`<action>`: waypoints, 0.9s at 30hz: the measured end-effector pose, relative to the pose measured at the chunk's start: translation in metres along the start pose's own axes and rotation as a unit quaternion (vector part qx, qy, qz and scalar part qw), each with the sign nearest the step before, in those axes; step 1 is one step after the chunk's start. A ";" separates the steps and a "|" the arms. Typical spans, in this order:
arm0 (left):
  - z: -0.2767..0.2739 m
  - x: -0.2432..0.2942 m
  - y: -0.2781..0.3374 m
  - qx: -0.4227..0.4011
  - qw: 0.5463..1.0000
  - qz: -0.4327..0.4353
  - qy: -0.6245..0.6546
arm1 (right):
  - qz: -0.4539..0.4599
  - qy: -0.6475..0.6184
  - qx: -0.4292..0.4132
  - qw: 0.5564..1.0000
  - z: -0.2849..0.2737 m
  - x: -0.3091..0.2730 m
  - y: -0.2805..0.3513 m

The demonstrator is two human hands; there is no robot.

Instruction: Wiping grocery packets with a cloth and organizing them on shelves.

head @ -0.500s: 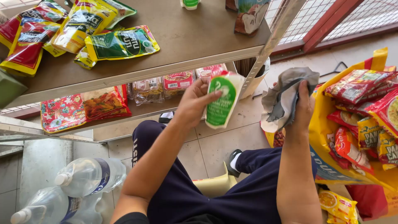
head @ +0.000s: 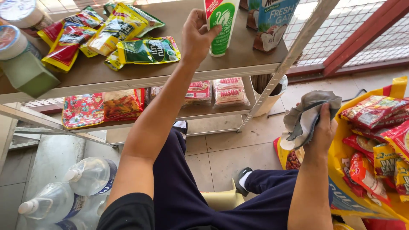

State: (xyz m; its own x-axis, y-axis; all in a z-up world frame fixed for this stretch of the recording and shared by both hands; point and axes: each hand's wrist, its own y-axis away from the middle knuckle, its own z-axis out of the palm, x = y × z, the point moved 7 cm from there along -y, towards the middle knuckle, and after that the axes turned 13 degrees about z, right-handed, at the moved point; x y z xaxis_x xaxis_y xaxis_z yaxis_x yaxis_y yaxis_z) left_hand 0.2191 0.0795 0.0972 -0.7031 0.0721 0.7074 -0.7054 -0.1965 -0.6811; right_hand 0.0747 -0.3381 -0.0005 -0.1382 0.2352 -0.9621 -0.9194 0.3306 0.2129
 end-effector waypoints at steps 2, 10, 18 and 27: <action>-0.007 -0.015 0.003 -0.018 0.999 -0.034 -0.008 | 0.006 -0.005 0.000 1.000 -0.001 0.002 -0.002; -0.006 -0.024 0.005 -0.115 0.974 -0.078 -0.181 | 0.014 0.026 0.005 1.000 -0.004 0.008 -0.008; -0.010 -0.071 -0.022 -0.056 0.956 -0.099 -0.272 | -0.026 0.127 0.008 0.992 -0.001 0.004 -0.004; 0.000 -0.088 -0.025 -0.148 0.948 -0.210 -0.188 | -0.062 0.180 -0.004 0.982 -0.002 0.004 -0.001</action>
State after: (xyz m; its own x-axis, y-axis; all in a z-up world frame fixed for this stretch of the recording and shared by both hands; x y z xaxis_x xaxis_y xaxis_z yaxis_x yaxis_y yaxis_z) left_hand 0.2987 0.0782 0.0525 -0.3122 -0.2821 0.9072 -0.9494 0.0584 -0.3086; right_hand 0.0747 -0.3396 -0.0046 -0.1445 -0.1461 -0.9787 -0.9400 0.3292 0.0896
